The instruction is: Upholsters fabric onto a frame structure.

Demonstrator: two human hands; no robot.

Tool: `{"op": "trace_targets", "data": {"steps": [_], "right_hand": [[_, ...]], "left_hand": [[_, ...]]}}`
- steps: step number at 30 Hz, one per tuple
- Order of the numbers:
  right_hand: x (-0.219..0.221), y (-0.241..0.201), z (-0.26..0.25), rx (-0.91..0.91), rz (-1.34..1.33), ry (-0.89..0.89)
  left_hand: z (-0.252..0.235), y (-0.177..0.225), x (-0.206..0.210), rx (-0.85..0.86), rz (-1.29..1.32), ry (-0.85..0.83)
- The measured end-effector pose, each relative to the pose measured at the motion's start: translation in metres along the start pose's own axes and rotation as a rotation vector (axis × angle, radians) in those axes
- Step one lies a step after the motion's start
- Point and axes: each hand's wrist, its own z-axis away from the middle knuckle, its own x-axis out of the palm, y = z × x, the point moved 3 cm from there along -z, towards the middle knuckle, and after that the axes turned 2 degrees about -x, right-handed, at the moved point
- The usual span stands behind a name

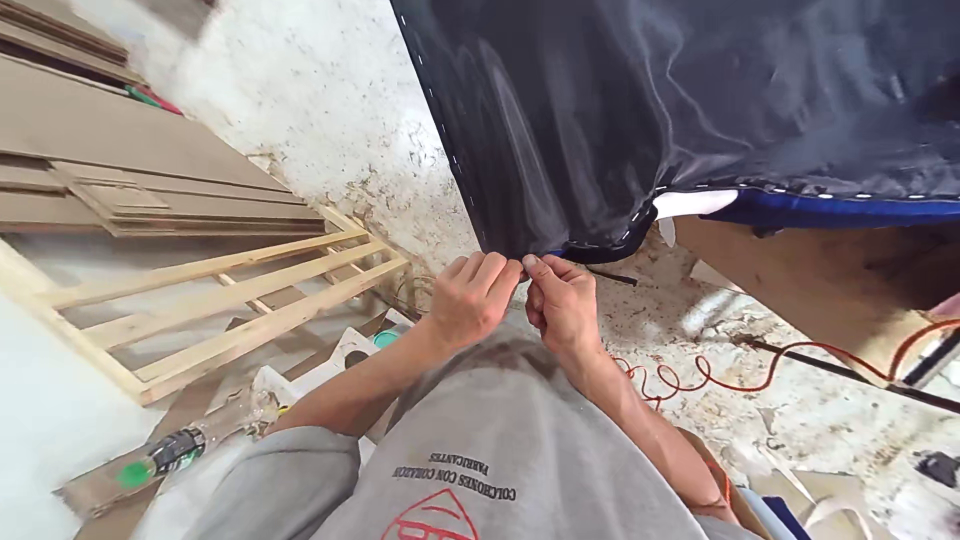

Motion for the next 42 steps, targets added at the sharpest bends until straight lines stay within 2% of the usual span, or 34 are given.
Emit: {"op": "trace_targets", "data": {"steps": [4, 7, 12, 15, 20, 22, 23, 26, 28, 32, 35, 39, 42], "right_hand": [[0.0, 0.003, -0.001, 0.043, -0.136, -0.056], [-0.003, 0.009, 0.001, 0.04, -0.178, -0.122], [-0.007, 0.016, -0.003, -0.017, -0.185, -0.17], [-0.006, 0.015, -0.004, -0.039, -0.164, -0.168], [-0.003, 0.009, -0.003, -0.048, -0.11, -0.127], [-0.008, 0.003, 0.002, -0.119, 0.055, -0.069], [-0.012, -0.001, 0.009, -0.219, 0.211, -0.035], [-0.021, -0.003, 0.033, -0.674, 0.747, -0.034], [-0.019, 0.003, 0.038, -0.807, 1.017, -0.088], [-0.013, 0.013, 0.029, -0.799, 1.368, -0.045], [-0.009, 0.018, 0.025, -0.758, 1.513, -0.05], [-0.011, 0.02, 0.008, -0.789, 1.502, -0.065], [-0.024, 0.018, 0.0, -0.786, 1.386, -0.2]], "left_hand": [[-0.005, -0.015, -0.01, -0.221, 0.347, -0.063], [-0.007, -0.019, -0.013, -0.295, 0.43, -0.112], [-0.008, -0.022, -0.011, -0.295, 0.456, -0.161], [-0.013, -0.026, -0.013, -0.232, 0.453, -0.188], [-0.016, -0.019, -0.01, -0.018, 0.178, -0.121], [-0.016, -0.018, -0.008, 0.006, 0.117, -0.084], [-0.017, -0.019, -0.008, -0.009, 0.114, -0.079], [-0.02, -0.023, -0.009, -0.081, 0.166, -0.116], [-0.02, -0.022, -0.01, -0.088, 0.17, -0.14], [-0.018, -0.017, -0.012, -0.048, 0.095, -0.122], [-0.017, -0.016, -0.01, -0.01, 0.051, -0.076], [-0.017, -0.018, -0.008, 0.013, 0.029, -0.057], [-0.016, -0.015, -0.008, 0.021, 0.022, -0.041]]}}
